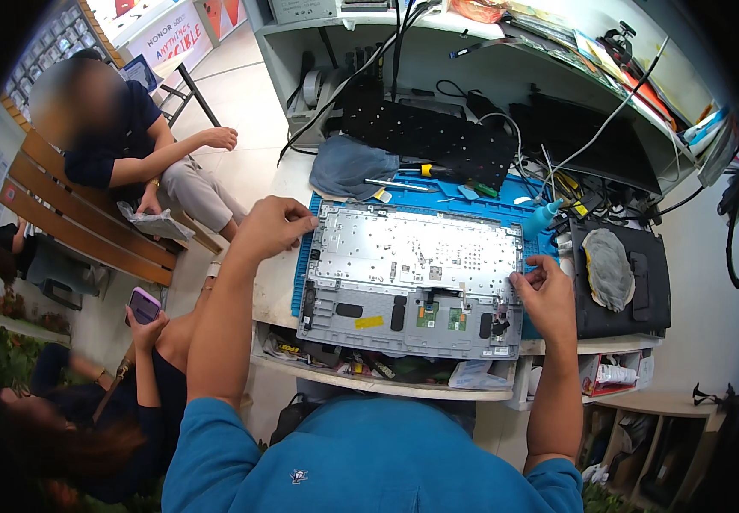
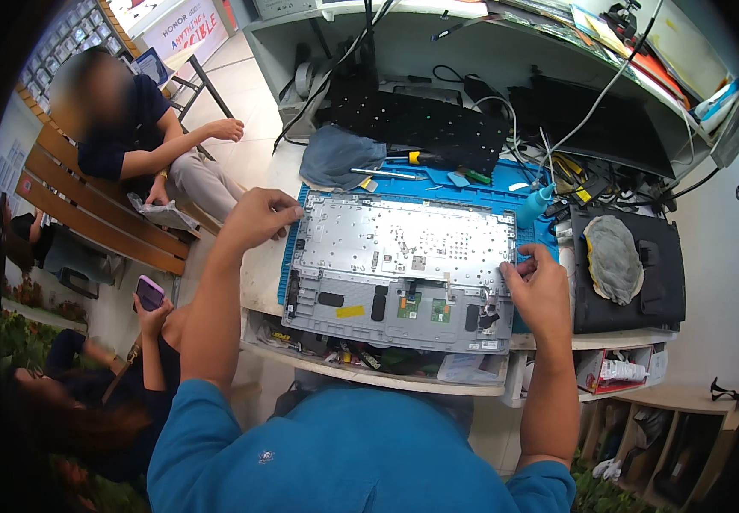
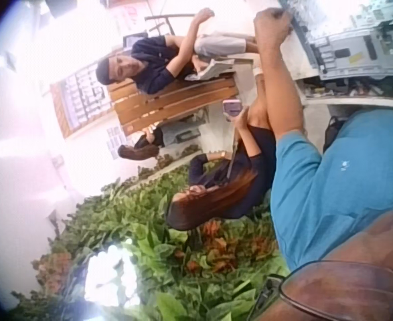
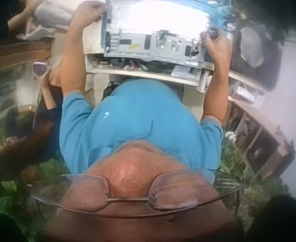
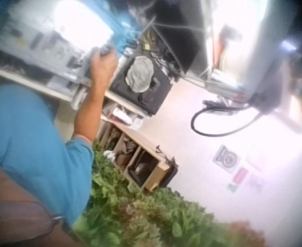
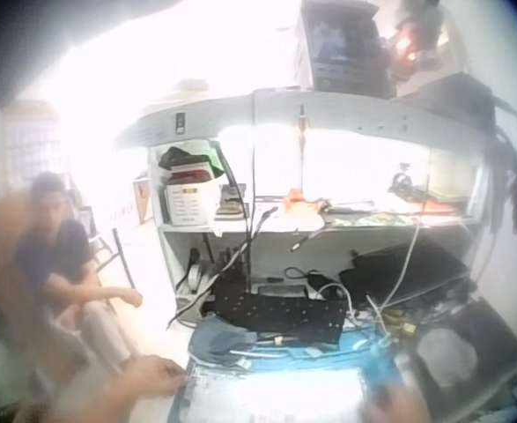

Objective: The person is repairing a disassembled electronic device, likely a laptop, on a cluttered workbench. They handle internal components, connect cables, and use a screwdriver to secure parts. The person also uses a heat gun on the device and interacts with a nearby monitor.

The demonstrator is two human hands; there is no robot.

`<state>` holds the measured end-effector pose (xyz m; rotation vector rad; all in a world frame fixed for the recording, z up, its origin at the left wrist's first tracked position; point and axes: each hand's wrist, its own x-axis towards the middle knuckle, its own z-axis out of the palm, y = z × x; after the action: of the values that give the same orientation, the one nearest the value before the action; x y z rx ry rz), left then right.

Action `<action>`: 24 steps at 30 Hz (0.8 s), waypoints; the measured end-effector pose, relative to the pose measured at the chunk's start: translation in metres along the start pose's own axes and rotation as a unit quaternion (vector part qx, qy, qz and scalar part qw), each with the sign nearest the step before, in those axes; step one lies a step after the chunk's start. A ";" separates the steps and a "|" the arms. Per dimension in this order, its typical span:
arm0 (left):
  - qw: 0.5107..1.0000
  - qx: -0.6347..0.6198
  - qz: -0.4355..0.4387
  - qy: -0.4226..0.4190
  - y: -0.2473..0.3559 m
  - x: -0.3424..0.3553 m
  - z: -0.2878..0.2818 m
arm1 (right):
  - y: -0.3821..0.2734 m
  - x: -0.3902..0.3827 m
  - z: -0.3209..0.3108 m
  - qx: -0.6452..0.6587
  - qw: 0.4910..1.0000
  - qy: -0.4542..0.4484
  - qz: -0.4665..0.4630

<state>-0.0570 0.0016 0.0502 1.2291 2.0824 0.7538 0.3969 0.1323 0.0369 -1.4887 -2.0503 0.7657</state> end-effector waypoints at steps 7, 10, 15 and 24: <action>0.997 0.030 0.041 0.066 -0.008 -0.011 0.027 | 0.009 0.010 0.004 0.020 0.999 -0.016 0.036; 0.994 -0.098 0.008 0.039 -0.015 -0.008 0.028 | 0.016 0.009 0.003 0.151 0.984 -0.041 0.083; 0.933 -0.359 -0.004 -0.030 -0.021 -0.004 0.021 | 0.036 0.014 -0.001 0.296 0.950 -0.071 0.068; 0.911 -0.406 0.017 -0.068 -0.018 -0.012 0.017 | 0.032 0.015 -0.009 0.351 0.925 -0.106 0.097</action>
<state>-0.0496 -0.0132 0.0283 0.8020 1.3756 1.3270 0.4205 0.1557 0.0230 -1.2190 -1.5038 1.5972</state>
